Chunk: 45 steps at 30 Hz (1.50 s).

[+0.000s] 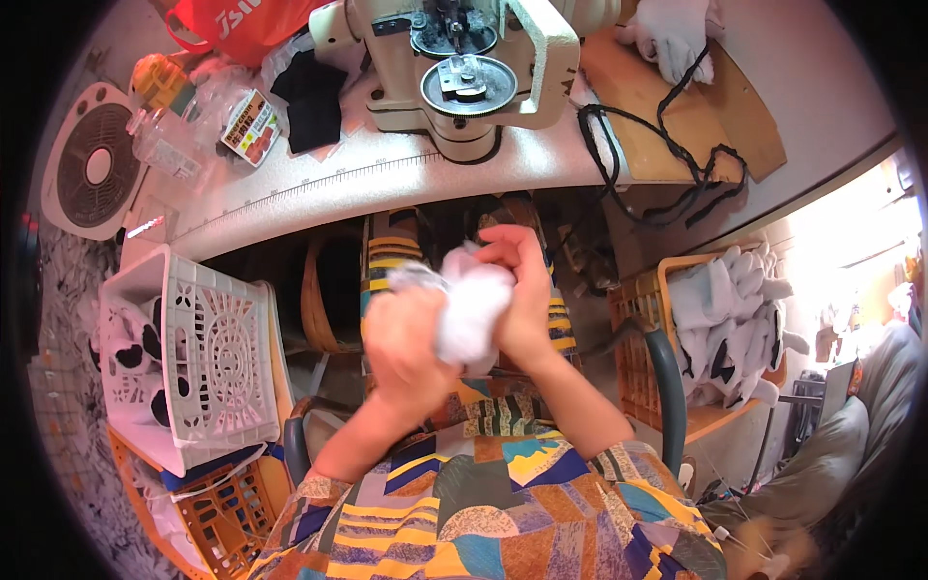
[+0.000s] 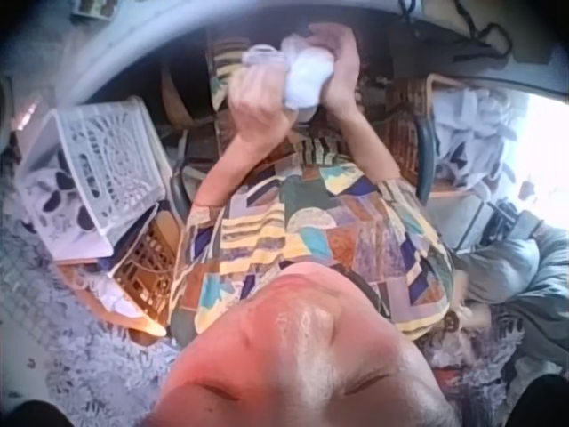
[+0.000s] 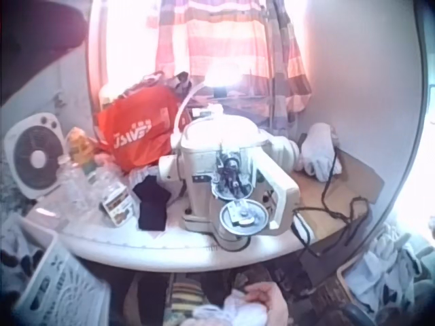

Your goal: Sewing together fabric pieces to create parts for a plush toy or garment using a sewing machine.

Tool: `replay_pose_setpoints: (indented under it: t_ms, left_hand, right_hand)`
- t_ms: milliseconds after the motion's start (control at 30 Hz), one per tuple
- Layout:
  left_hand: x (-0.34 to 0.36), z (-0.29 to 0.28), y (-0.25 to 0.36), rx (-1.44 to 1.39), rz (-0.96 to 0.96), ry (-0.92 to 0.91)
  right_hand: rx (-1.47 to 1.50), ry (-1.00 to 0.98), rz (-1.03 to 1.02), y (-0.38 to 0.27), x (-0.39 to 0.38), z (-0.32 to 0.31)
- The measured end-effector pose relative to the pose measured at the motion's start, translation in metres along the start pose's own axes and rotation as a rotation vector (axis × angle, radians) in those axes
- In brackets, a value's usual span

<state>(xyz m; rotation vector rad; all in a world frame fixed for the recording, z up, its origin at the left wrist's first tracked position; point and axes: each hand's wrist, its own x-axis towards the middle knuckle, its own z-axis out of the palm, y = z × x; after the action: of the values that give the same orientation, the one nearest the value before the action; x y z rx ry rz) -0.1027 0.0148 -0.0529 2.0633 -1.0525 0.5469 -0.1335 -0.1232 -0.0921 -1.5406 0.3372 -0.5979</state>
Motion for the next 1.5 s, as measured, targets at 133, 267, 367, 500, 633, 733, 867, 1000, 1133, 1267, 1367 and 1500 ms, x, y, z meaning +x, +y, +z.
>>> replay_pose_setpoints:
  t_ms: [133, 267, 367, 500, 633, 733, 867, 1000, 1133, 1267, 1367, 1500]
  left_hand:
    - [-0.004, 0.01, 0.002, -0.016, 0.042, 0.088]
    - [-0.001, 0.008, -0.011, -0.062, 0.01, 0.12]
    - [-0.001, 0.006, -0.006, -0.142, 0.035, 0.088]
    - [-0.009, 0.019, -0.001, -0.232, 0.116, 0.056]
    - [-0.015, 0.028, 0.0, -0.252, 0.161, 0.092]
    - [-0.019, 0.029, -0.003, -0.266, 0.167, 0.089]
    - [-0.021, 0.032, -0.01, -0.305, 0.088, 0.087]
    - [0.005, 0.021, -0.033, -0.329, -0.164, 0.067]
    - [0.013, 0.027, -0.046, -0.573, -0.34, -0.061]
    - [0.015, 0.03, -0.049, -0.673, -0.395, -0.167]
    - [0.017, 0.023, -0.046, -0.455, -0.374, -0.142]
    - [0.02, 0.012, -0.019, -0.068, -0.052, 0.066]
  right_hand:
    - [-0.553, 0.111, -0.51, -0.018, 0.001, -0.001]
    - [-0.482, -0.169, -0.708, -0.032, 0.006, -0.009]
    - [-0.427, -0.151, -0.705, -0.026, 0.004, -0.013]
    - [-0.452, 0.026, -0.755, -0.01, 0.006, -0.015]
    - [-0.498, 0.212, -0.378, -0.011, 0.007, 0.001]
    - [-0.35, 0.042, -0.258, -0.02, 0.016, 0.004]
    - [-0.153, -0.202, -0.14, -0.007, 0.013, -0.011]
    - [0.248, -0.372, 0.11, -0.009, 0.01, -0.015]
    - [0.789, -0.483, 0.426, -0.017, 0.003, -0.007]
    - [0.8, -0.549, 0.348, -0.017, 0.001, -0.007]
    - [0.683, -0.521, 0.368, -0.016, 0.006, -0.011]
    - [0.23, -0.277, 0.155, -0.008, 0.013, -0.016]
